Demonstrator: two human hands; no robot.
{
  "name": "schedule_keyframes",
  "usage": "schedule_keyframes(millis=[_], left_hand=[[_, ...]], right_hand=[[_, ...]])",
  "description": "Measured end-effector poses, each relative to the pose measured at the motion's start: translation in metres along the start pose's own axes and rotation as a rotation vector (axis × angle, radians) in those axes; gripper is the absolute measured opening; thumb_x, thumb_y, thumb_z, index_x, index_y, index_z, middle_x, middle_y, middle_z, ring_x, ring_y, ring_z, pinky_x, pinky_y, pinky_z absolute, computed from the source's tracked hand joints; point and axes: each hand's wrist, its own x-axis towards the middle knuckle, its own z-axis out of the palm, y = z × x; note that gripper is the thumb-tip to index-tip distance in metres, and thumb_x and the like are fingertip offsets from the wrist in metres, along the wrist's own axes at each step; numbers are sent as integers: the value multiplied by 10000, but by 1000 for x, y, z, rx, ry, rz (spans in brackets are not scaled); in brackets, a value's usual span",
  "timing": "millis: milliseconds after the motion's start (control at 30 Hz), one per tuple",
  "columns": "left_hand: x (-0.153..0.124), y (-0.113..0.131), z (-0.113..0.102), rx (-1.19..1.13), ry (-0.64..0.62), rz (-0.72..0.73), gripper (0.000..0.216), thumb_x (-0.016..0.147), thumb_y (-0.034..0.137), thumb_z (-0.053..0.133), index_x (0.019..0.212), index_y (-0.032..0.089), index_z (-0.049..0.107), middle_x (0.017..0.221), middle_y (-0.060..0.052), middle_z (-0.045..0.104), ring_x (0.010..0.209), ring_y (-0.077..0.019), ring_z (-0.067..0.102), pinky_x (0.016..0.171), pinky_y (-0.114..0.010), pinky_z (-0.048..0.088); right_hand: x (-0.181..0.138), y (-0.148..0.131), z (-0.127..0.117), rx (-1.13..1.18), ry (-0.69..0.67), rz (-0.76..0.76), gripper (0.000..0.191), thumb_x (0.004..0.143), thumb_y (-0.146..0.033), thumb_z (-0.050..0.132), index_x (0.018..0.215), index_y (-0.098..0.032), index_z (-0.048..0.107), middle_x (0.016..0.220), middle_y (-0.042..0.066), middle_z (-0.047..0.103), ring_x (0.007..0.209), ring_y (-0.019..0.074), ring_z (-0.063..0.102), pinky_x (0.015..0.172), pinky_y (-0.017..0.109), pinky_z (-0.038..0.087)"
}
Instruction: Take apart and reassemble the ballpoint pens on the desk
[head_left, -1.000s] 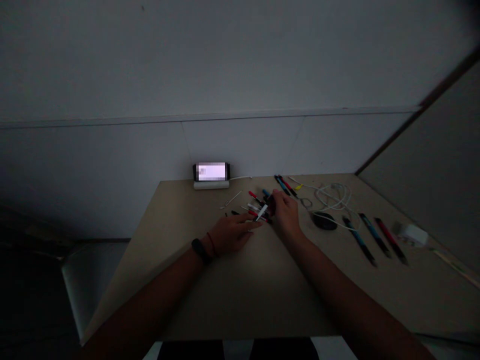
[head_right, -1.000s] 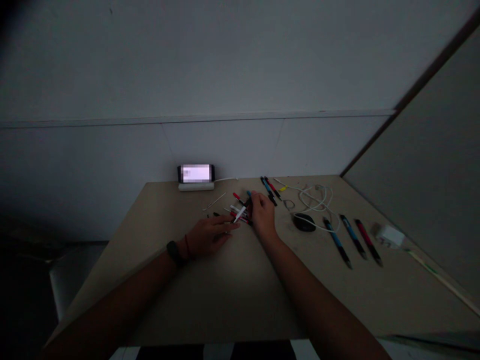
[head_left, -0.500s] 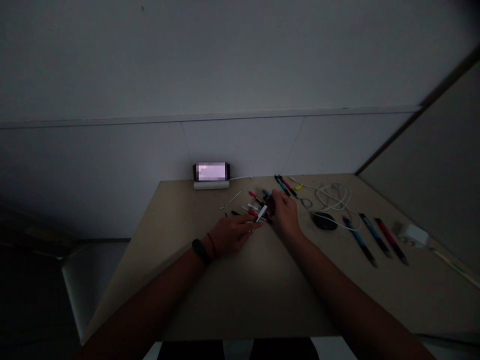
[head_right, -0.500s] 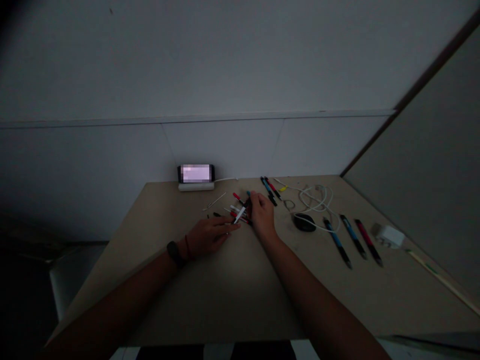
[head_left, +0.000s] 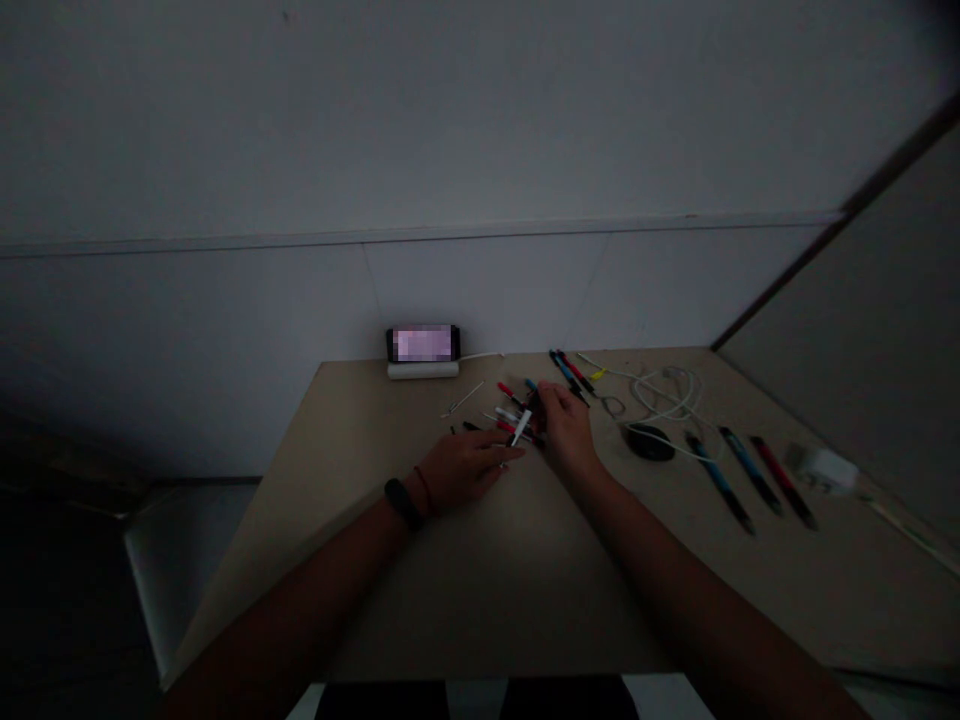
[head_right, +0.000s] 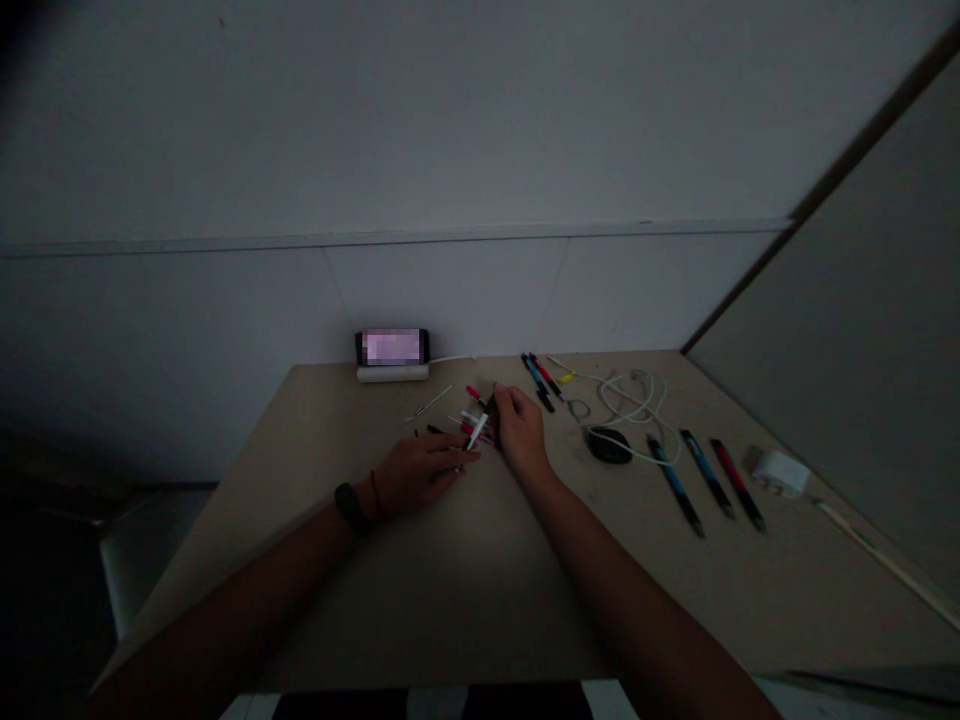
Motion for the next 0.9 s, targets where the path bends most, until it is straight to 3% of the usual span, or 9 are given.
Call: schedule_keyframes(millis=[900], left_hand=[[1,-1,1,-33,6,-10,213,950,212,580,1113,215,717,1174,-66,728,1077,-188,683,931,-335,563]], right_hand=[[-7,-12,5,5,-85,-16,484,830,-666,610,661,-217,544,460,-56,468,400,116,418,389,246,304]])
